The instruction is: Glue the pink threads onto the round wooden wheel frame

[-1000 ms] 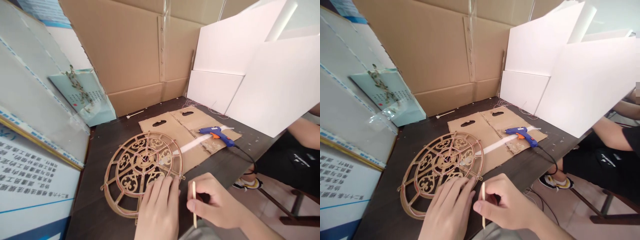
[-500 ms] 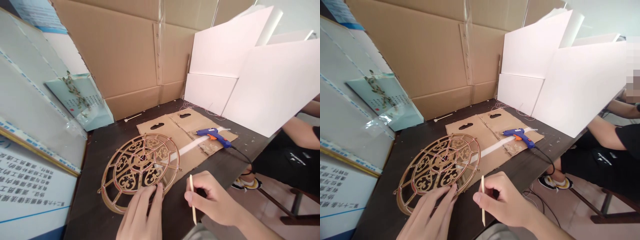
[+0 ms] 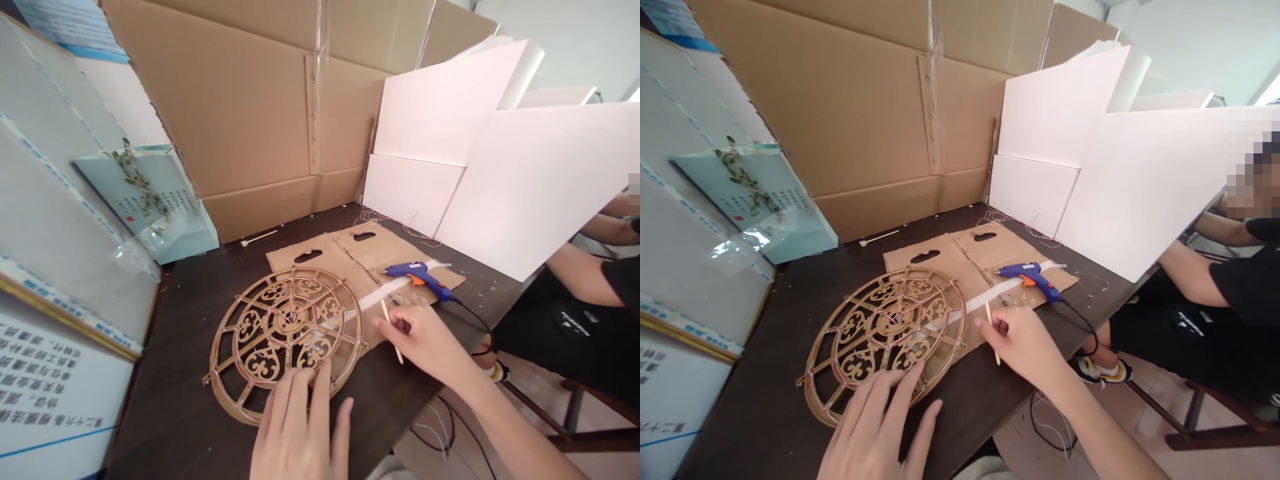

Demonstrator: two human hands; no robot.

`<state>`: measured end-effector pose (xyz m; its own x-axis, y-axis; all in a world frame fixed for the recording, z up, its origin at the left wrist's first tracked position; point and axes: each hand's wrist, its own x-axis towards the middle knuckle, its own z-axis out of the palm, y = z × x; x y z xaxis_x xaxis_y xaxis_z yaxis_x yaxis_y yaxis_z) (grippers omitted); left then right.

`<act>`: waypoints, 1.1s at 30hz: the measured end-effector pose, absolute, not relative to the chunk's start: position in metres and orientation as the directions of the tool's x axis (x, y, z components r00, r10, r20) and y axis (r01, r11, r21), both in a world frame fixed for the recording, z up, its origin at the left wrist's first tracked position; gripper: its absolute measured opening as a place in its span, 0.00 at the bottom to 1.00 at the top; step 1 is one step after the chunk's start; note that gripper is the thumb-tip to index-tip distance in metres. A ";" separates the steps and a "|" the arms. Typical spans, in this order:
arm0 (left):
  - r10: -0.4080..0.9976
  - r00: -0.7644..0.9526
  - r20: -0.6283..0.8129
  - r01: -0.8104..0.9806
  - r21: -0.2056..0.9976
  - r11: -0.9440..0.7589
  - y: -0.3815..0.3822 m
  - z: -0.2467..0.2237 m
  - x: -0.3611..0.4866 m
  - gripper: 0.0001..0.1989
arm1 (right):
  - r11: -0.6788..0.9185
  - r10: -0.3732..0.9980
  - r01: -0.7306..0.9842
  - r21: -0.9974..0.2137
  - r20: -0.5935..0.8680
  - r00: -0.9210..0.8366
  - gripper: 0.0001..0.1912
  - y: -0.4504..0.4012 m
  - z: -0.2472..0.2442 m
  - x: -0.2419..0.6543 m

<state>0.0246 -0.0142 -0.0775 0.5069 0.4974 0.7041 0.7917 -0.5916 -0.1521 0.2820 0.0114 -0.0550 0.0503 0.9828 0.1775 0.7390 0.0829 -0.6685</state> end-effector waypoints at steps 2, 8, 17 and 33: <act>0.519 0.521 0.678 0.801 -0.176 -0.573 -0.014 -0.079 0.026 0.21 | 0.090 0.967 0.789 -0.608 0.243 0.076 0.27 0.022 -0.055 0.290; 0.518 0.532 0.670 0.805 -0.211 -0.555 -0.011 -0.087 0.024 0.19 | 0.069 0.974 0.801 -0.595 0.214 0.075 0.21 0.041 -0.044 0.298; 0.516 0.564 0.644 0.788 -0.235 -0.569 -0.011 -0.092 0.018 0.18 | -0.158 0.724 0.826 -0.541 0.506 0.470 0.21 0.046 -0.059 0.351; 0.444 0.670 0.595 0.700 -0.307 -0.645 -0.009 -0.093 0.009 0.27 | -0.334 0.839 0.860 -0.386 0.294 0.457 0.22 0.033 -0.060 0.370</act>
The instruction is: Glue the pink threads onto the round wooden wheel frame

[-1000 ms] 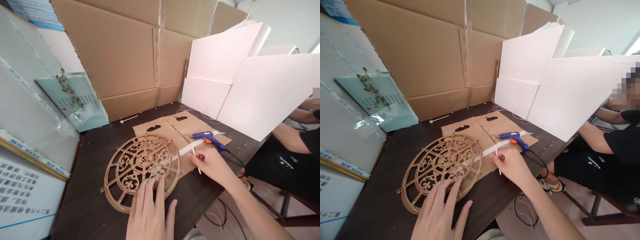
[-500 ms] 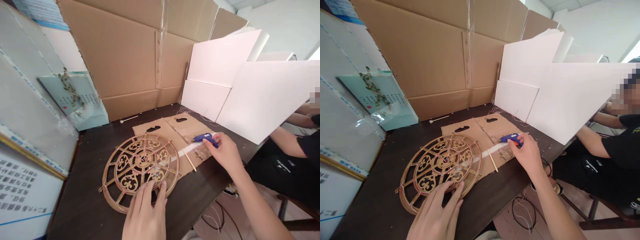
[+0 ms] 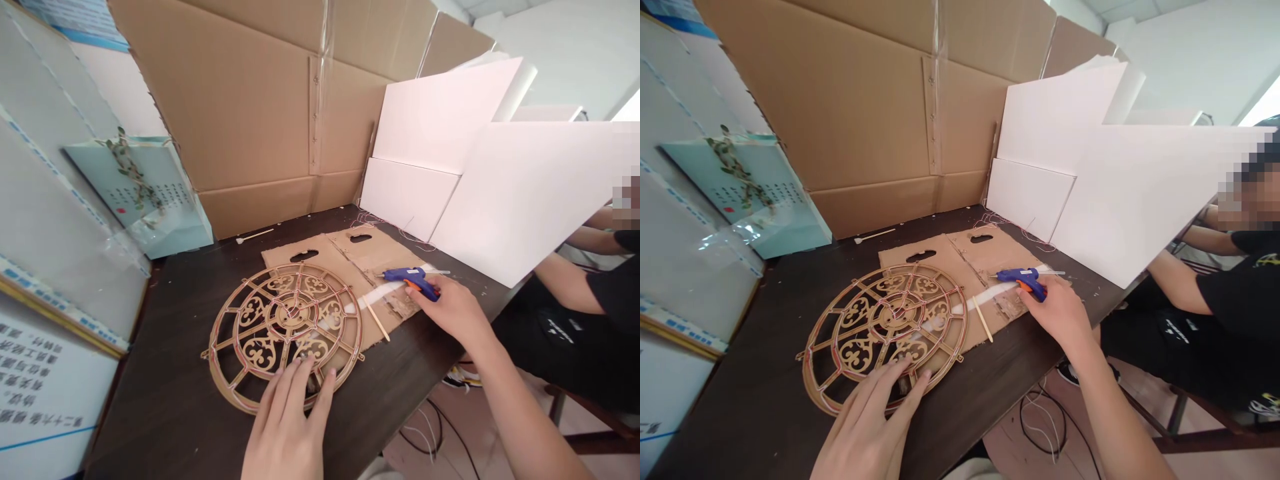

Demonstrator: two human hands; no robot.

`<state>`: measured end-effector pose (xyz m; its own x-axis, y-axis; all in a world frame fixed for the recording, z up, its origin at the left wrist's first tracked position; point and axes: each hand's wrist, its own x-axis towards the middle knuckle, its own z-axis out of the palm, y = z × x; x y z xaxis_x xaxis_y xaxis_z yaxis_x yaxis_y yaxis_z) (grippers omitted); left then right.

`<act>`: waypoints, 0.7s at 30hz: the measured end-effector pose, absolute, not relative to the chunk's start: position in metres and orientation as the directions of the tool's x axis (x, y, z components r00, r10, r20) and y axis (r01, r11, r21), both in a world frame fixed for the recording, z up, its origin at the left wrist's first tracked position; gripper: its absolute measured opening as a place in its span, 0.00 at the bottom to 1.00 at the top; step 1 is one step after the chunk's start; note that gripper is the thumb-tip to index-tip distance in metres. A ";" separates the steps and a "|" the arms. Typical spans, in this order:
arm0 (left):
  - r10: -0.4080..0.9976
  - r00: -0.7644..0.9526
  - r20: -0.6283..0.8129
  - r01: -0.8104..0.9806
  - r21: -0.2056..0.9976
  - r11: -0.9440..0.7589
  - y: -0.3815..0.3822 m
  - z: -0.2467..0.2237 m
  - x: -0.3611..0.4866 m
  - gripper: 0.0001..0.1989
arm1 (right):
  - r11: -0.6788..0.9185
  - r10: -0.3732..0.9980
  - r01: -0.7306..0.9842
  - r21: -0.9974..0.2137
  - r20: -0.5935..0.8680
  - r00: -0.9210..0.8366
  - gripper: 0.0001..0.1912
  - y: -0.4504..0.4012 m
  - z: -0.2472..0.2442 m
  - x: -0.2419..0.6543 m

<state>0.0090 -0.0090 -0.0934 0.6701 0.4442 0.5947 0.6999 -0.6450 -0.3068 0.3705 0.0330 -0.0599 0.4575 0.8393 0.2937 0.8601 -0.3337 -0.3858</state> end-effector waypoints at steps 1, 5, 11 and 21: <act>0.444 0.671 0.593 0.699 -0.307 -0.646 -0.009 -0.093 0.009 0.28 | -0.330 0.834 0.865 -0.378 0.313 0.455 0.21 0.033 -0.061 0.369; 0.457 0.675 0.579 0.701 -0.310 -0.642 -0.011 -0.092 0.009 0.29 | -0.317 0.820 0.885 -0.341 0.371 0.436 0.24 0.034 -0.065 0.365; 0.468 0.658 0.590 0.711 -0.282 -0.644 -0.011 -0.087 0.013 0.27 | -0.349 0.785 0.886 -0.306 0.421 0.455 0.26 0.038 -0.071 0.363; 0.453 0.587 0.671 0.729 -0.195 -0.656 -0.013 -0.078 0.024 0.16 | 0.058 0.697 0.889 -0.453 0.656 0.289 0.18 0.012 -0.063 0.327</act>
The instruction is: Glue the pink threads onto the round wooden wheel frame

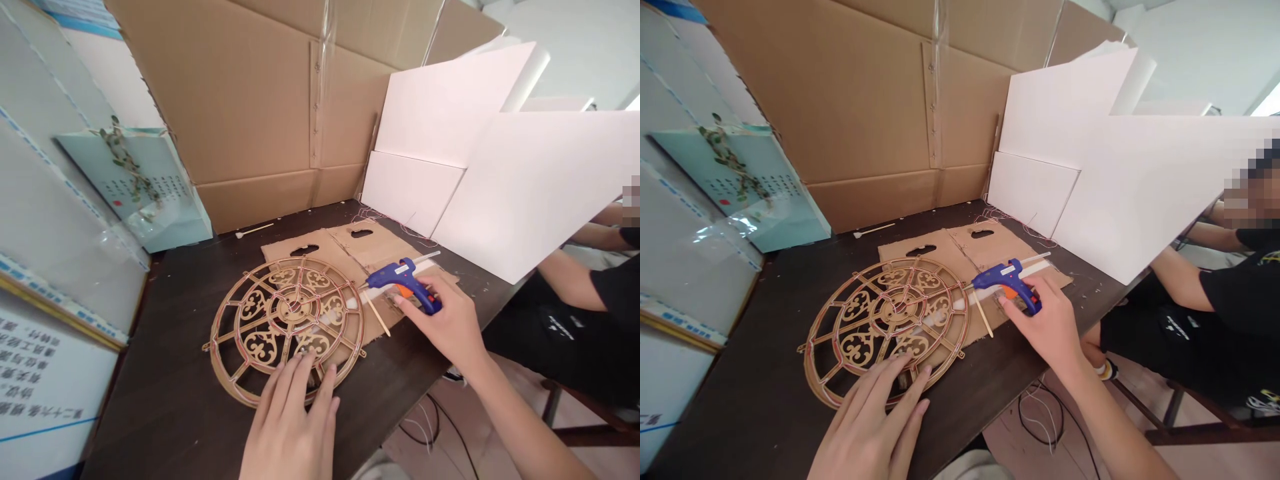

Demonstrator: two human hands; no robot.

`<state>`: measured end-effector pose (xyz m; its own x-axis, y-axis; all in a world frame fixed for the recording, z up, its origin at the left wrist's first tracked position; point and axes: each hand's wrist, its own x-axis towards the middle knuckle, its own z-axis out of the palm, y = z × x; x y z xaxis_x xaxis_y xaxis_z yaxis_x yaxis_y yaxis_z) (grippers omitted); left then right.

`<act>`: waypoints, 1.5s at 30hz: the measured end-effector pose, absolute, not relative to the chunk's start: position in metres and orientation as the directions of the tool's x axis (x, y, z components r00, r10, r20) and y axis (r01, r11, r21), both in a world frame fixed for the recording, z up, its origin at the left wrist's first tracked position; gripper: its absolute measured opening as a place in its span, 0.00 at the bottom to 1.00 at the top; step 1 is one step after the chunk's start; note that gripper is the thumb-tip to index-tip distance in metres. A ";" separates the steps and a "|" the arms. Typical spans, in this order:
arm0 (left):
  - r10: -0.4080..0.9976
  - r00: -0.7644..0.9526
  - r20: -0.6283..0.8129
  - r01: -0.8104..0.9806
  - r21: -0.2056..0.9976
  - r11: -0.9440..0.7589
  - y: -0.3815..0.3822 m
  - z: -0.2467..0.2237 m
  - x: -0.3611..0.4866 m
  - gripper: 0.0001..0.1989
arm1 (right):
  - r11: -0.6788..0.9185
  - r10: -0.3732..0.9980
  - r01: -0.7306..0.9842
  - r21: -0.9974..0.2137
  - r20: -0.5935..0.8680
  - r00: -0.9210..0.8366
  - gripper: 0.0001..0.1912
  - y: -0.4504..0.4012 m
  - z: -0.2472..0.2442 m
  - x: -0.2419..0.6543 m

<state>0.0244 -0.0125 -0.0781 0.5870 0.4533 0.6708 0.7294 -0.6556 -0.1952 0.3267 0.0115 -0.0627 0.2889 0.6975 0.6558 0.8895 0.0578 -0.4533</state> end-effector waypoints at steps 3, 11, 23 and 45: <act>0.453 0.562 0.692 0.739 -0.175 -0.650 -0.013 -0.076 0.027 0.16 | 0.197 0.658 0.903 -0.383 0.734 0.168 0.15 -0.003 -0.062 0.307; 0.479 0.549 0.685 0.743 -0.137 -0.655 -0.016 -0.071 0.028 0.16 | 0.378 0.592 0.897 -0.228 0.805 -0.044 0.16 -0.014 -0.068 0.287; 0.489 0.542 0.683 0.740 -0.113 -0.663 -0.017 -0.069 0.030 0.16 | 0.389 0.583 0.899 -0.200 0.809 -0.073 0.17 -0.013 -0.073 0.290; 0.505 0.549 0.667 0.734 -0.094 -0.673 -0.020 -0.067 0.032 0.15 | 0.405 0.579 0.896 -0.180 0.809 -0.099 0.16 -0.013 -0.073 0.293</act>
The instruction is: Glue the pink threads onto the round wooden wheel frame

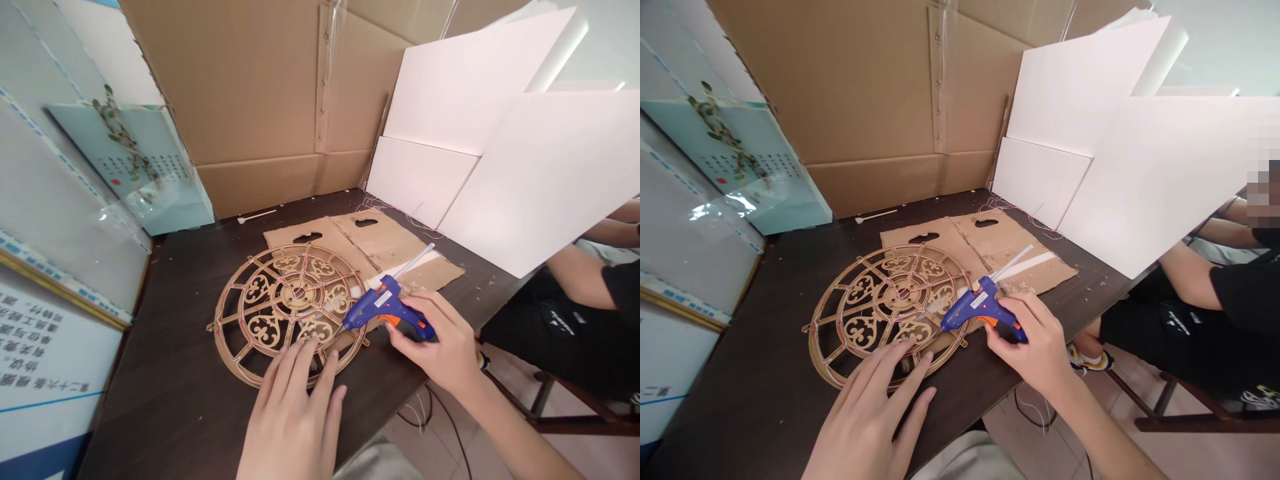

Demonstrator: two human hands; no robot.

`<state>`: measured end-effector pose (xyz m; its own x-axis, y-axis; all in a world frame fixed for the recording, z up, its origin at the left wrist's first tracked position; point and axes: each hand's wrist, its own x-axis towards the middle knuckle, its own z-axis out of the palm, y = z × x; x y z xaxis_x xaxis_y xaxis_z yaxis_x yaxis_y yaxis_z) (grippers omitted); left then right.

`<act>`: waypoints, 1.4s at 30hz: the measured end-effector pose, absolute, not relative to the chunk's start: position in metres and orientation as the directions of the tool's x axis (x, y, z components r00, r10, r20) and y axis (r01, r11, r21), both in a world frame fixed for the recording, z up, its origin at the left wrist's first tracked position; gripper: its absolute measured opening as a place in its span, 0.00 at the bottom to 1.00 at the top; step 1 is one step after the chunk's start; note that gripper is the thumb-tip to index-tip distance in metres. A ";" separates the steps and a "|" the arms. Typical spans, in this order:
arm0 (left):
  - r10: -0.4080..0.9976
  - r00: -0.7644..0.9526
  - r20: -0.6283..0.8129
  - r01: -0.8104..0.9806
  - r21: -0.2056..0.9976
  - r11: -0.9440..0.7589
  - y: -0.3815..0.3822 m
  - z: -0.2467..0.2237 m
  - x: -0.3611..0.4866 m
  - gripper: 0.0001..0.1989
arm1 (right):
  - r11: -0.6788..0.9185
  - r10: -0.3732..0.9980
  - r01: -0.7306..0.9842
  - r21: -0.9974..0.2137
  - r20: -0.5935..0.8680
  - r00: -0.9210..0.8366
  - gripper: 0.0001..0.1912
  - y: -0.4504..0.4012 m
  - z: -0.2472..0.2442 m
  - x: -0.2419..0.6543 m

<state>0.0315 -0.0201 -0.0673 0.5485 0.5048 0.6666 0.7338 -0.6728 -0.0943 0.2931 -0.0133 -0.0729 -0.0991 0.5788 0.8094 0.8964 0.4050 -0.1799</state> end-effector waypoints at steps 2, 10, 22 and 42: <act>0.505 0.549 0.666 0.734 -0.096 -0.672 -0.020 -0.067 0.032 0.15 | 0.404 0.577 0.897 -0.179 0.811 -0.098 0.16 -0.013 -0.073 0.293; 0.517 0.541 0.663 0.742 -0.086 -0.665 -0.021 -0.066 0.031 0.15 | 0.411 0.563 0.895 -0.172 0.820 -0.101 0.14 -0.014 -0.072 0.293; 0.537 0.548 0.642 0.743 -0.078 -0.665 -0.023 -0.066 0.032 0.16 | 0.423 0.552 0.892 -0.158 0.826 -0.115 0.14 -0.013 -0.073 0.294; 0.537 0.535 0.653 0.742 -0.060 -0.667 -0.025 -0.068 0.034 0.15 | 0.433 0.498 0.897 -0.086 0.853 -0.158 0.16 -0.016 -0.073 0.293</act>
